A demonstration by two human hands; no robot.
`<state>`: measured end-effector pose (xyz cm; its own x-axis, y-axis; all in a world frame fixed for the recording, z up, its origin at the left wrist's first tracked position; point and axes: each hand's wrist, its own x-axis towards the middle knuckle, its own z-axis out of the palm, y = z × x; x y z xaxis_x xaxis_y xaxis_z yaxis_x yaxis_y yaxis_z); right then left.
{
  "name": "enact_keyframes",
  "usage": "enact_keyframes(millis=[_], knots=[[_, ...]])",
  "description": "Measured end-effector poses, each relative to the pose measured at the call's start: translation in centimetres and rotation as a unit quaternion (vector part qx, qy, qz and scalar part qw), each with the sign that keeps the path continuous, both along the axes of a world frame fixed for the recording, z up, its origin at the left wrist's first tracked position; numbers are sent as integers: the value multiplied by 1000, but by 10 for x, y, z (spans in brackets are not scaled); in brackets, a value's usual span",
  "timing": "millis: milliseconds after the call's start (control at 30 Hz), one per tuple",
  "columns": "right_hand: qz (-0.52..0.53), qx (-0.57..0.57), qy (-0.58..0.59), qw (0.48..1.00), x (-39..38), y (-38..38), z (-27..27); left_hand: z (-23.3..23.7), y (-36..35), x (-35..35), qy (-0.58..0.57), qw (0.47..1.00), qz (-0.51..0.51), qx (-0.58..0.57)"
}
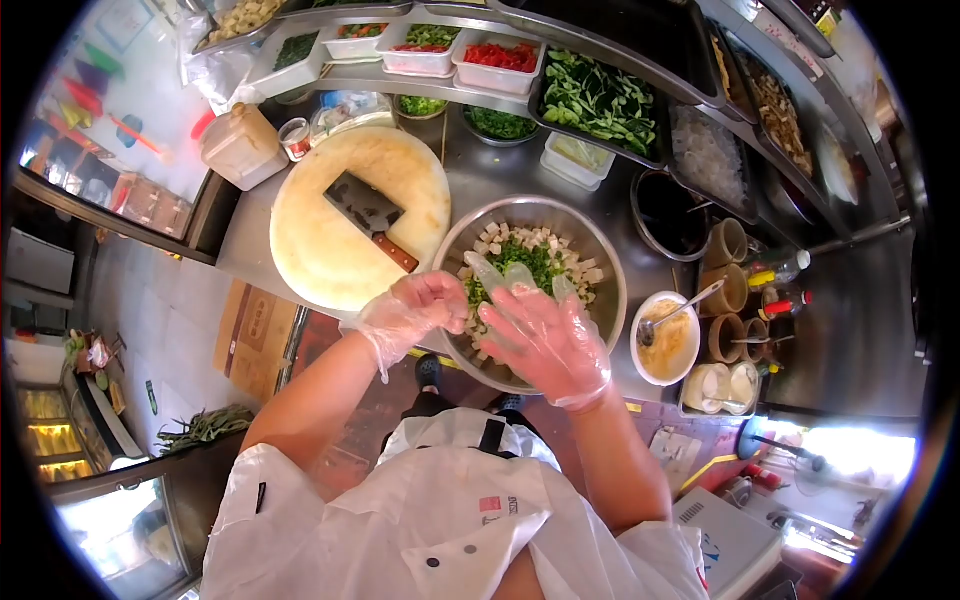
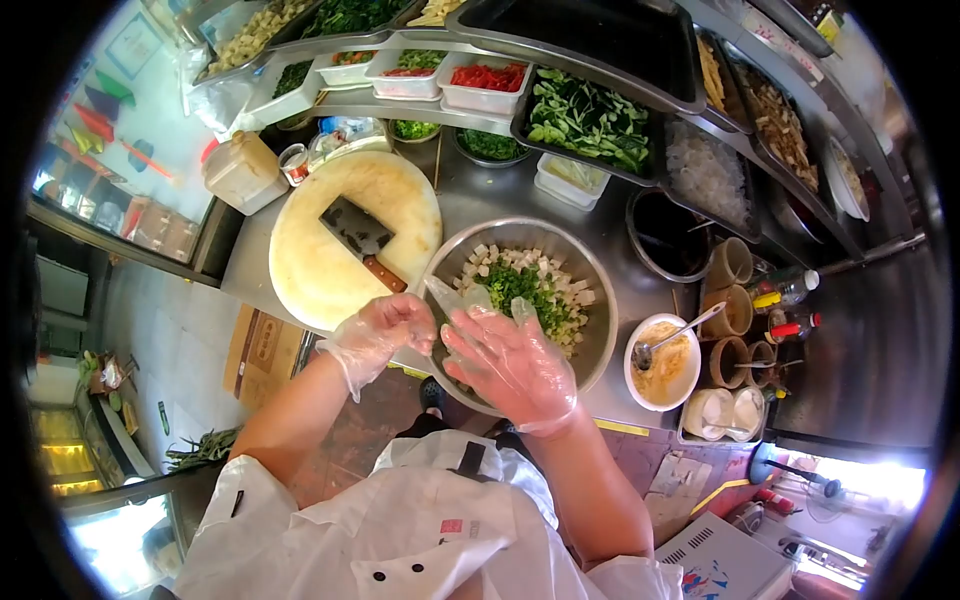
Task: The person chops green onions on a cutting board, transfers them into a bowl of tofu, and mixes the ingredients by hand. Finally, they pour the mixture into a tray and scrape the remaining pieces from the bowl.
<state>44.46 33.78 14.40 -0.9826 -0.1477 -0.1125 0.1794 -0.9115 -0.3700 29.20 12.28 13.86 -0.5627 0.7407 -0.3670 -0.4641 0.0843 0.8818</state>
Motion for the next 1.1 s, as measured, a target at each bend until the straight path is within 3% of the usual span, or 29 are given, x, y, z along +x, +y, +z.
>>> enact_keyframes(millis=[200,467,600,800,900,1000,1100], knots=[[-59,-5,-47,997,-11,-5,-11,10,10,25,-11,999,-48,-14],[-27,-18,-53,998,-12,2,-5,6,7,24,61,997,-46,-19],[11,30,-35,999,-15,3,-7,-6,7,21,129,988,-70,-44],[15,57,-39,998,-14,7,0,6,11,18,77,990,-60,-100],[16,63,-34,997,-14,12,0,-16,5,10,68,997,-18,31],[14,60,-22,998,-13,14,0,-14,5,11,32,997,-24,68],[18,57,-16,998,-13,15,2,20,14,20,-2,999,-44,-22]])
